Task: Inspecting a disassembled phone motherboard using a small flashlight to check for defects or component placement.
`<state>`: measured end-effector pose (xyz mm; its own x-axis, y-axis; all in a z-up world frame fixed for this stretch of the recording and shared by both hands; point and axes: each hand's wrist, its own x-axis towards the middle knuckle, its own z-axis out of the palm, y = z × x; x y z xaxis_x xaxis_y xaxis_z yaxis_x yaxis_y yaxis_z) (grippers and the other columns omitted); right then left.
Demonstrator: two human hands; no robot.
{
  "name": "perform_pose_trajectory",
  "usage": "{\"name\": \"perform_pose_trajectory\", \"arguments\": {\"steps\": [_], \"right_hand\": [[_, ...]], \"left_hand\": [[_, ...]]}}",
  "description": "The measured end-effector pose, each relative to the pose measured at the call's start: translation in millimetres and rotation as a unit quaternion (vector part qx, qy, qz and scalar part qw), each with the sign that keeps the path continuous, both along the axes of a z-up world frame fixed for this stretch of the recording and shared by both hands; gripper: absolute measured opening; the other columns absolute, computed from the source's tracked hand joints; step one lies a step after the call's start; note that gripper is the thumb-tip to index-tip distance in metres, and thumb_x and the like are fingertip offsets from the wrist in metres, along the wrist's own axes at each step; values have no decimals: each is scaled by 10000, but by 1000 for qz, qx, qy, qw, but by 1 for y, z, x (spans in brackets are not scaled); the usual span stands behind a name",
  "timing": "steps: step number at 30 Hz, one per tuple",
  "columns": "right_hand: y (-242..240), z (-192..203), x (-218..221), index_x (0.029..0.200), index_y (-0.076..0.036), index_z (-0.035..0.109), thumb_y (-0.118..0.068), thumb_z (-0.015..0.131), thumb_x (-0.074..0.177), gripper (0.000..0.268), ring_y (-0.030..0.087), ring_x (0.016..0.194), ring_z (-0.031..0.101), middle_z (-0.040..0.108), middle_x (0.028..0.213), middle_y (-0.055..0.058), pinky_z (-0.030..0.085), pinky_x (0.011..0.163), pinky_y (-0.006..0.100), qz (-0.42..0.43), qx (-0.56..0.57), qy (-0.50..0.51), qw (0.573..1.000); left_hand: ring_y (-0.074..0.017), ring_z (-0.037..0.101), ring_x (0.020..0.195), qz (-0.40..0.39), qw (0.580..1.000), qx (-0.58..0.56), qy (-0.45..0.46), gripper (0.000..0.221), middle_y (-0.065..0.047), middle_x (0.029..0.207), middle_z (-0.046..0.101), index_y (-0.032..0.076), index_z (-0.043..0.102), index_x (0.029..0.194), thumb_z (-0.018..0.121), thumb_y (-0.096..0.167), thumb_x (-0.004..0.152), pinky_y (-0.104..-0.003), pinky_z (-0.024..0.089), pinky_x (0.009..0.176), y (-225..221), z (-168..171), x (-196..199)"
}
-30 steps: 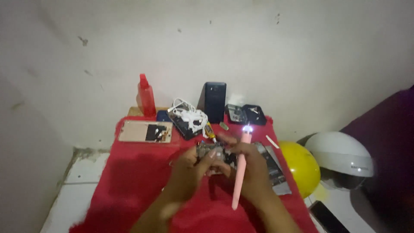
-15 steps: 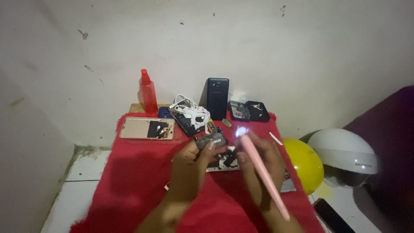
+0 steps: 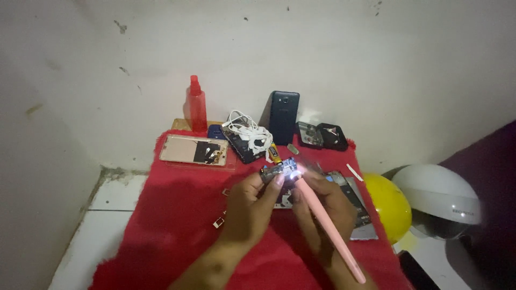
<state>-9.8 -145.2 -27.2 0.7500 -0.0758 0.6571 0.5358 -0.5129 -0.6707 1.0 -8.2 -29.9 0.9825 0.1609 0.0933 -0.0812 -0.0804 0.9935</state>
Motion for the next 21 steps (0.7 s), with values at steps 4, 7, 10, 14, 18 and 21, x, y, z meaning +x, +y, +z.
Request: {"name": "perform_pose_trajectory", "arguments": {"steps": [4,7,10,14,18,21], "right_hand": [[0,0,1,1162,-83,724,-204,751,860,326,207,1043,784,777,1207,85,633,840,323,-25,-38,25,999],[1,2,-1,1154,-78,729,-196,742,865,312,200,1051,777,774,1216,82,625,846,315,-19,-39,23,999],[1,1,1,1143,-66,731,-148,749,859,296,203,1051,776,772,1210,95,623,864,311,-5,-35,7,999],[-1,-4,6,1164,-72,736,-166,757,853,326,195,997,784,788,1156,89,617,852,307,-27,-51,5,998],[-1,2,1,1157,-67,712,-177,743,874,306,212,1071,775,771,1209,96,622,882,320,1,-46,0,999],[-1,1,2,1175,-76,727,-181,761,862,332,216,1061,773,770,1204,99,641,856,329,-3,-48,31,998]], "left_hand": [[-88,670,686,7,999,28,-33,311,18,760,788,128,816,933,615,365,936,-289,503,579,0,-5,2],[-89,747,747,8,998,37,-45,324,17,834,839,151,830,987,599,370,929,-280,557,625,0,-6,1],[-87,752,761,5,999,16,-42,290,15,844,840,143,822,978,611,336,930,-272,567,637,-1,-6,1],[-56,710,746,6,999,0,-53,257,20,840,830,116,807,983,626,293,942,-253,551,635,-4,-15,5],[-63,684,704,12,999,28,-36,284,36,778,810,131,820,949,623,335,931,-274,533,604,-3,-8,3],[-60,610,657,13,999,39,-29,283,63,715,742,141,814,906,621,345,936,-283,485,572,-3,-6,1]]}}
